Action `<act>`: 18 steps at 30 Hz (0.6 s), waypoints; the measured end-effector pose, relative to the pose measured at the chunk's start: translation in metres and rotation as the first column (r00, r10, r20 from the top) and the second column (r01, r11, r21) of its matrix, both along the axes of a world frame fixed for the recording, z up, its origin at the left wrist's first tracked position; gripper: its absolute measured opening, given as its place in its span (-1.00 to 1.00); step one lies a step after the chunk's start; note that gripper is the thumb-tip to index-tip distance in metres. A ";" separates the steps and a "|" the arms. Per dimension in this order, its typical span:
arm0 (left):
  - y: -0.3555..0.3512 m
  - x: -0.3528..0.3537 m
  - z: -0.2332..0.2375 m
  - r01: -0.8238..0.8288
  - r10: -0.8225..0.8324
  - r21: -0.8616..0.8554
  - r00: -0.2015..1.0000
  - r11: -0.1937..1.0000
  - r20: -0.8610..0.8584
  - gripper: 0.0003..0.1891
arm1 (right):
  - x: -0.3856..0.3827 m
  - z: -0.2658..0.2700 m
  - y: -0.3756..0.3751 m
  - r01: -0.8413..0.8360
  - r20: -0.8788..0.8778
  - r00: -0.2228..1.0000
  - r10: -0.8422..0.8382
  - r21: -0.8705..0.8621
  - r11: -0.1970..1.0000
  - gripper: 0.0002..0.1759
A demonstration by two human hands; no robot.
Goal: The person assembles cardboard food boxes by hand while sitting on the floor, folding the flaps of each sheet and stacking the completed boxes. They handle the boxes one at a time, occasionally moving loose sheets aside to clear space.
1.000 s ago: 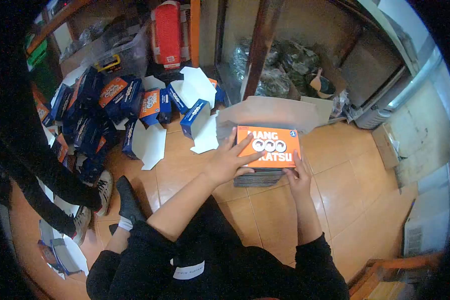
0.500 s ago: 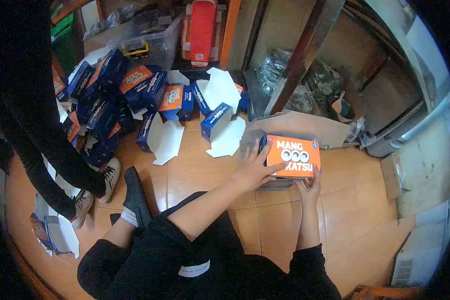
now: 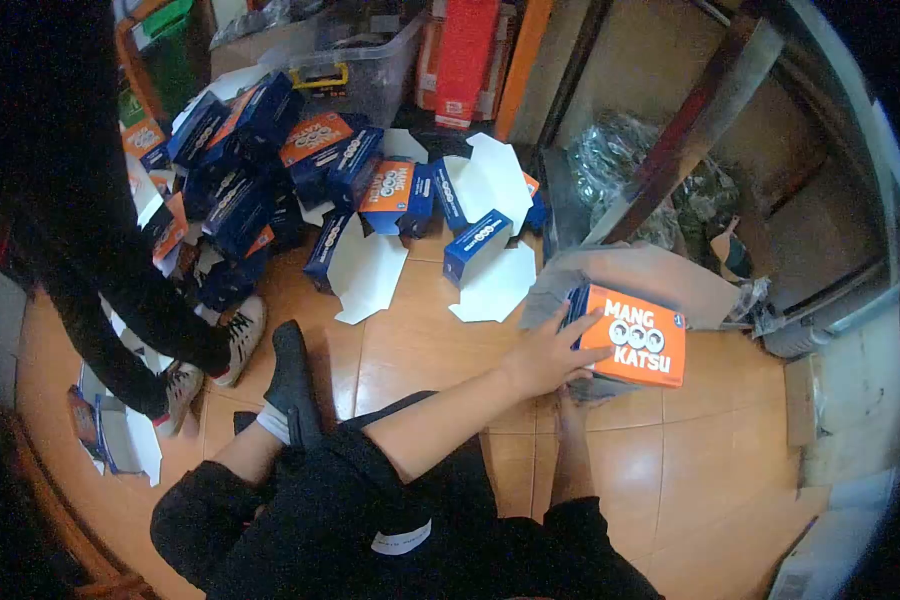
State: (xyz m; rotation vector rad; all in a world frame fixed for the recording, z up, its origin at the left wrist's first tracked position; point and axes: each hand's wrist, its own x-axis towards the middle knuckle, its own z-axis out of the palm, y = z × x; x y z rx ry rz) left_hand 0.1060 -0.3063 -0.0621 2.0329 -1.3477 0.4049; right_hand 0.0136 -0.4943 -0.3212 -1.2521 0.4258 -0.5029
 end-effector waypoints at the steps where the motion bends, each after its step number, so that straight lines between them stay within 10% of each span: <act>1: 0.000 0.002 0.000 -0.032 0.032 0.030 0.999 0.999 -0.012 -0.49 | 0.009 -0.045 -0.029 -0.016 -0.039 0.999 0.014 -0.058 0.998 0.19; 4: -0.004 0.003 -0.007 -0.062 0.060 0.054 0.998 0.997 0.037 -0.49 | -0.014 0.067 -0.004 0.178 -0.108 0.975 -0.196 -0.159 0.971 0.10; 9: 0.004 -0.001 0.020 -0.036 0.044 0.131 0.997 0.991 -0.055 -0.47 | -0.038 0.200 -0.014 0.534 0.388 0.818 -0.425 -0.237 0.811 -0.09; 12: 0.003 -0.002 0.020 -0.038 0.046 0.096 0.995 0.995 -0.083 -0.46 | -0.043 0.234 -0.029 0.419 0.356 0.904 -0.235 -0.846 0.330 -0.30; 15: 0.004 0.000 0.017 -0.068 0.068 0.139 0.998 0.988 0.003 -0.45 | -0.035 0.252 -0.021 0.428 0.346 0.899 -0.268 -0.823 0.372 -0.58; 18: 0.005 0.001 0.020 -0.006 0.016 0.125 0.997 0.992 -0.078 -0.44 | -0.033 0.275 -0.019 0.407 0.325 0.910 -0.257 -0.582 0.705 -0.66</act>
